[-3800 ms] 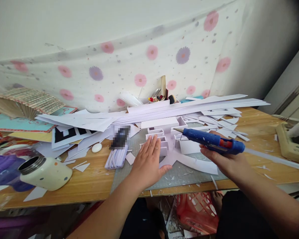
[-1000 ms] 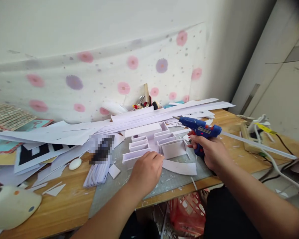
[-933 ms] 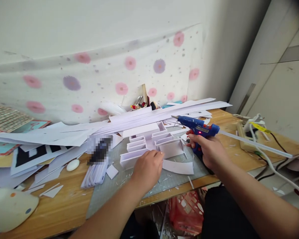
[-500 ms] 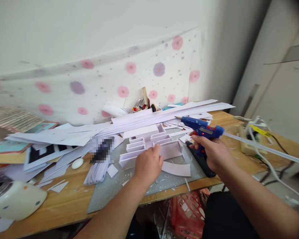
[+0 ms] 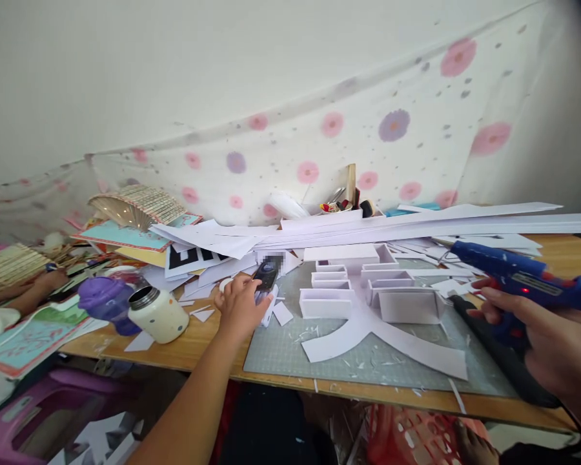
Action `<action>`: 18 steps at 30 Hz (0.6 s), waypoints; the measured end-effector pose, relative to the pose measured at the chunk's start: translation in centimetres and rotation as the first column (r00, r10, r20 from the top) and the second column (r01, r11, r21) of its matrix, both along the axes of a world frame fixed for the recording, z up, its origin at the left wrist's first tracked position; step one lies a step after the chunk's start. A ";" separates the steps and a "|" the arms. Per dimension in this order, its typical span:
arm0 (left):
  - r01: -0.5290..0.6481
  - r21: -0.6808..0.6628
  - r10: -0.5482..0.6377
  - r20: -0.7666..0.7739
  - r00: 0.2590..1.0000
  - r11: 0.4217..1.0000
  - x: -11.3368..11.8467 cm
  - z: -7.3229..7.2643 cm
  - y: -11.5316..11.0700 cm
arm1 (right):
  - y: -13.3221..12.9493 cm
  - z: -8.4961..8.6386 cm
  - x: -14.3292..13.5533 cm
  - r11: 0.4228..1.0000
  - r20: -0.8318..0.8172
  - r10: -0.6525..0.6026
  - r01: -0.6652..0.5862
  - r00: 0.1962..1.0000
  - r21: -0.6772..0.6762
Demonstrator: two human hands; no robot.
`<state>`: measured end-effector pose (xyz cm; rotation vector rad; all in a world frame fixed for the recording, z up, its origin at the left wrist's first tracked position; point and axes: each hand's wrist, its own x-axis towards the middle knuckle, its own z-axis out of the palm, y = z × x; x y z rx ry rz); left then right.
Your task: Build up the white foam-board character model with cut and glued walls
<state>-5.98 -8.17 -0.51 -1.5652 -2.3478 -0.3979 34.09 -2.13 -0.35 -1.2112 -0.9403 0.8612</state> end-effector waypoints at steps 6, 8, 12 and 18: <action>0.042 -0.032 -0.041 0.024 0.999 0.999 -0.5 -0.8 0.7 | 0.2 -0.9 -1.0 0.994 0.001 0.073 -0.072 0.997 -0.078; 0.053 -0.038 -0.052 0.033 0.998 0.998 -0.6 -0.9 0.8 | 0.2 -0.8 -1.5 0.996 -0.009 0.064 -0.064 0.998 -0.059; 0.053 -0.046 -0.050 0.052 0.997 0.998 -0.9 -0.5 0.9 | 0.2 -0.8 -1.8 0.996 0.000 0.078 -0.078 0.997 -0.037; 0.118 0.166 -0.126 0.043 0.991 0.979 1.9 0.4 0.1 | 0.5 -1.2 -1.1 0.997 -0.033 0.072 -0.072 0.997 0.003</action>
